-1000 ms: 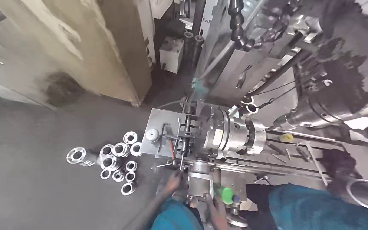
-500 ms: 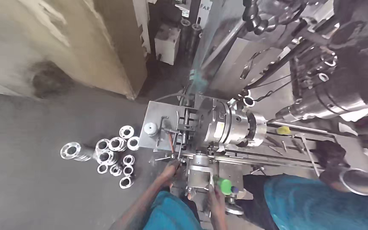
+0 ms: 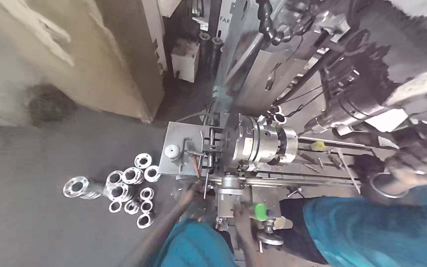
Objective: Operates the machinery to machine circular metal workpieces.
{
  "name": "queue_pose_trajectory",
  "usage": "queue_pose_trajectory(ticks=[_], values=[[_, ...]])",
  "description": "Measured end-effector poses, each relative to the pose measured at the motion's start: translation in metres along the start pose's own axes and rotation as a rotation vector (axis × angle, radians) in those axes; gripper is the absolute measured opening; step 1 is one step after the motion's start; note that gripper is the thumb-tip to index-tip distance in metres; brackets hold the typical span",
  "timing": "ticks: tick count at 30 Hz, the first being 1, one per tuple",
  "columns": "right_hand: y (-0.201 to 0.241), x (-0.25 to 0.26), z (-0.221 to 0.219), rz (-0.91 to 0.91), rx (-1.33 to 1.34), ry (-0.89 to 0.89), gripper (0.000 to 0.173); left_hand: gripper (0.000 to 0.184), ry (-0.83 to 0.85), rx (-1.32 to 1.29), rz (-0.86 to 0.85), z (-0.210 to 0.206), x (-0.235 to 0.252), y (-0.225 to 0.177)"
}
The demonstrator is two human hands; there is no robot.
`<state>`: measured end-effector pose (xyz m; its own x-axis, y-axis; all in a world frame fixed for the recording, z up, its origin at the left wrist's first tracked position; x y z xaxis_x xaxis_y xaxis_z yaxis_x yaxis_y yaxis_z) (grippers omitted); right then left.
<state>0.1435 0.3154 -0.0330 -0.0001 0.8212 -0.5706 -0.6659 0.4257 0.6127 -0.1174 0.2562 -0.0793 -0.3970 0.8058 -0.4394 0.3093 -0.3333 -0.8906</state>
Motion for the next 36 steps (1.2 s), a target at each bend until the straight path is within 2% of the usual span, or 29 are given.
queue_pose_trajectory(ticks=[1,3,5,6,8,9,10,13,15,17,18,20,22,24,26,28,31,33,35,36], values=[[0.0,0.001,-0.018,-0.021,-0.057,0.105,0.044,0.041,-0.063,-0.017,0.012,0.005,-0.006,-0.001],[0.015,-0.013,-0.052,-0.048,0.03,0.348,0.04,0.043,-0.139,-0.024,0.031,0.014,-0.016,0.001],[0.039,-0.039,-0.049,-0.095,0.236,0.531,0.035,0.041,-0.127,-0.01,-0.002,0.02,-0.021,0.001],[0.044,-0.046,-0.029,-0.091,0.304,0.534,0.031,0.039,-0.108,0.001,-0.026,0.026,-0.021,0.002],[0.03,-0.031,0.022,-0.065,0.119,0.285,0.033,0.035,-0.078,0.056,-0.052,0.037,-0.023,0.01],[0.019,-0.018,0.029,-0.059,-0.017,0.174,0.037,0.034,-0.066,0.102,-0.052,0.042,-0.025,0.014],[0.01,-0.007,0.018,-0.059,-0.111,0.133,0.042,0.033,-0.059,0.157,-0.047,0.047,-0.028,0.018],[0.022,-0.015,-0.049,-0.082,-0.106,0.281,0.046,0.031,-0.063,0.263,-0.036,0.06,-0.031,0.025],[0.046,-0.038,-0.026,-0.066,-0.027,0.333,0.043,0.029,-0.047,0.26,-0.044,0.065,-0.03,0.024],[0.036,-0.031,0.022,-0.05,-0.081,0.201,0.043,0.028,-0.05,0.256,-0.048,0.074,-0.034,0.021],[0.022,-0.016,0.027,-0.063,-0.155,0.148,0.046,0.028,-0.073,0.27,-0.05,0.079,-0.036,0.02],[0.007,0.003,-0.013,-0.087,-0.227,0.183,0.051,0.029,-0.193,0.383,-0.083,0.095,-0.038,0.015],[0.025,-0.017,-0.05,-0.071,-0.195,0.297,0.051,0.03,-0.405,0.471,-0.155,0.121,-0.039,0.003],[0.05,-0.04,-0.017,-0.064,-0.154,0.276,0.047,0.034,-0.62,0.479,-0.245,0.149,-0.035,-0.021],[0.036,-0.028,0.024,-0.077,-0.204,0.13,0.047,0.037,-0.786,0.465,-0.275,0.176,-0.025,-0.044],[0.012,-0.005,0.014,-0.119,-0.295,0.1,0.05,0.04,-0.838,0.449,-0.195,0.184,0.004,-0.054],[0.014,-0.02,-0.048,-0.103,-0.183,0.283,0.052,0.053,-0.783,0.53,-0.037,0.166,0.057,-0.045],[0.037,-0.035,-0.023,-0.067,-0.086,0.315,0.052,0.054,-0.798,0.714,-0.048,0.155,0.071,-0.052],[0.024,-0.024,0.022,-0.109,-0.211,0.19,0.055,0.051,-0.854,0.827,-0.099,0.152,0.068,-0.054],[0.012,-0.009,0.025,-0.15,-0.302,0.15,0.058,0.048,-0.864,0.84,-0.132,0.15,0.069,-0.057]])
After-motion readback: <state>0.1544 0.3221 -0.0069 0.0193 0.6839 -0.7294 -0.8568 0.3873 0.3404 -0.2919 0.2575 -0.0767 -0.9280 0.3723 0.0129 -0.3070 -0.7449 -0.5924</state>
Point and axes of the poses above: each hand's wrist, its own x-axis towards the middle knuckle, its own z-axis out of the back of the hand, y = z × x, the point moved 8 cm from there along x, towards the middle knuckle, and after that the axes turned 14 degrees about -z, right-handed, at the moved point
